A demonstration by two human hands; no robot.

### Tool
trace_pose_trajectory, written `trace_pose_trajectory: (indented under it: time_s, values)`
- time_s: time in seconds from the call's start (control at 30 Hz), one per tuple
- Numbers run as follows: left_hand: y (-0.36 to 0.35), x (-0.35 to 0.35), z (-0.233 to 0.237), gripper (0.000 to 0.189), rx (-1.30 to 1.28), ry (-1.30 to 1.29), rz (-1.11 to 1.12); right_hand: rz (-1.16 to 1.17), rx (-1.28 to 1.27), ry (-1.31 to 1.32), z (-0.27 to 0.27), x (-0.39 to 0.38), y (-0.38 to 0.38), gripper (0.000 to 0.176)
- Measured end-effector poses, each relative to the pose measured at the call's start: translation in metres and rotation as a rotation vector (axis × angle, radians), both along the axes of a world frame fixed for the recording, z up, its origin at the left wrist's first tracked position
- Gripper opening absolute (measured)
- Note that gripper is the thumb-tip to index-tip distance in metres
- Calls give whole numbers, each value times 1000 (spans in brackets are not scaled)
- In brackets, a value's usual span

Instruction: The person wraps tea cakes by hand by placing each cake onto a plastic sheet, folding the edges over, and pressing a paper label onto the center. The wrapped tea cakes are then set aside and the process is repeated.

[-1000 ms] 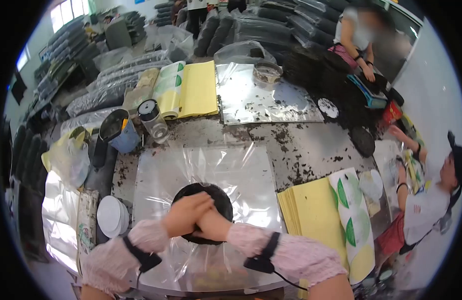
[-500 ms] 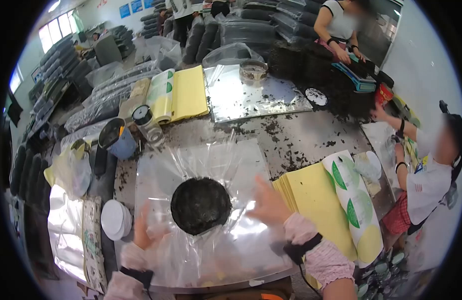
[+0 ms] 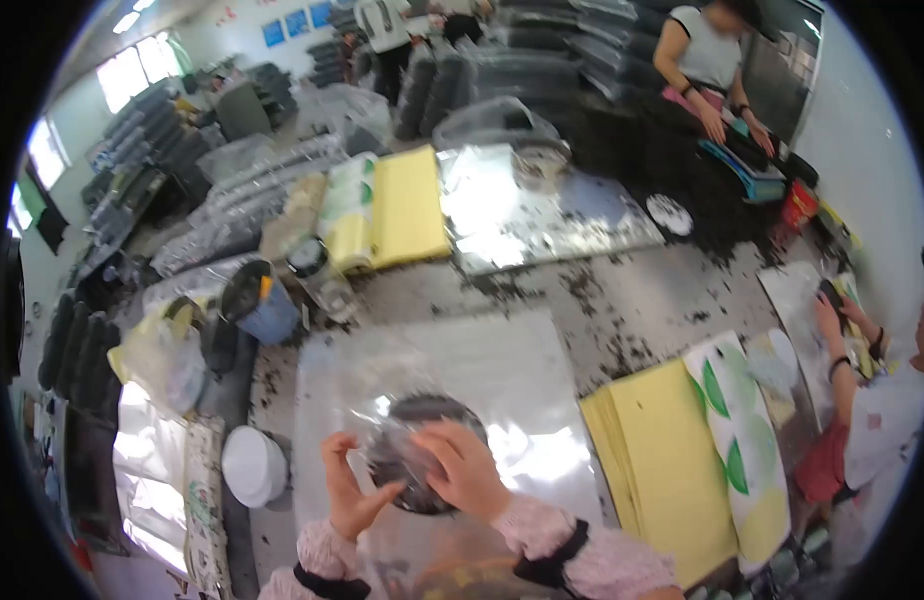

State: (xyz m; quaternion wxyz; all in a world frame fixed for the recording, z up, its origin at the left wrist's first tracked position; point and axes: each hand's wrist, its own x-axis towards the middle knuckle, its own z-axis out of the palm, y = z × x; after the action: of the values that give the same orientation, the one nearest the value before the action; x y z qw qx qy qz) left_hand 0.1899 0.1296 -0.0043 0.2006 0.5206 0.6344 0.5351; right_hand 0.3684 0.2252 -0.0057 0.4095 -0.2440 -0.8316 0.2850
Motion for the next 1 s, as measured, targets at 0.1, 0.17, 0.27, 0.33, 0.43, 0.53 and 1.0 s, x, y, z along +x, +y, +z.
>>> trace_pose_trajectory:
  time_s: [0.1, 0.17, 0.27, 0.33, 0.43, 0.53, 1.0]
  values:
    - [18, 5, -10, 101, 28, 96, -92, 62, 34, 41, -12, -3, 4, 49]
    - [37, 20, -33, 92, -9, 15, -228, 56, 77, 48, 13, -4, 2, 31]
    - [33, 21, -58, 74, -51, 123, -80, -38, 20, 235, -11, 23, 23, 52]
    - [29, 23, -42, 71, -71, 33, -160, 78, -23, 185, -10, 15, 33, 61]
    - [31, 19, 4, 72, -100, -88, -111, 219, -87, 119, 11, -13, 41, 75]
    - [35, 24, 0, 68, 263, -336, -93, 379, 49, 36, 4, -3, 42, 67]
    - [21, 35, 10, 68, -129, 780, -201, -234, 161, -257, 16, -10, -38, 37]
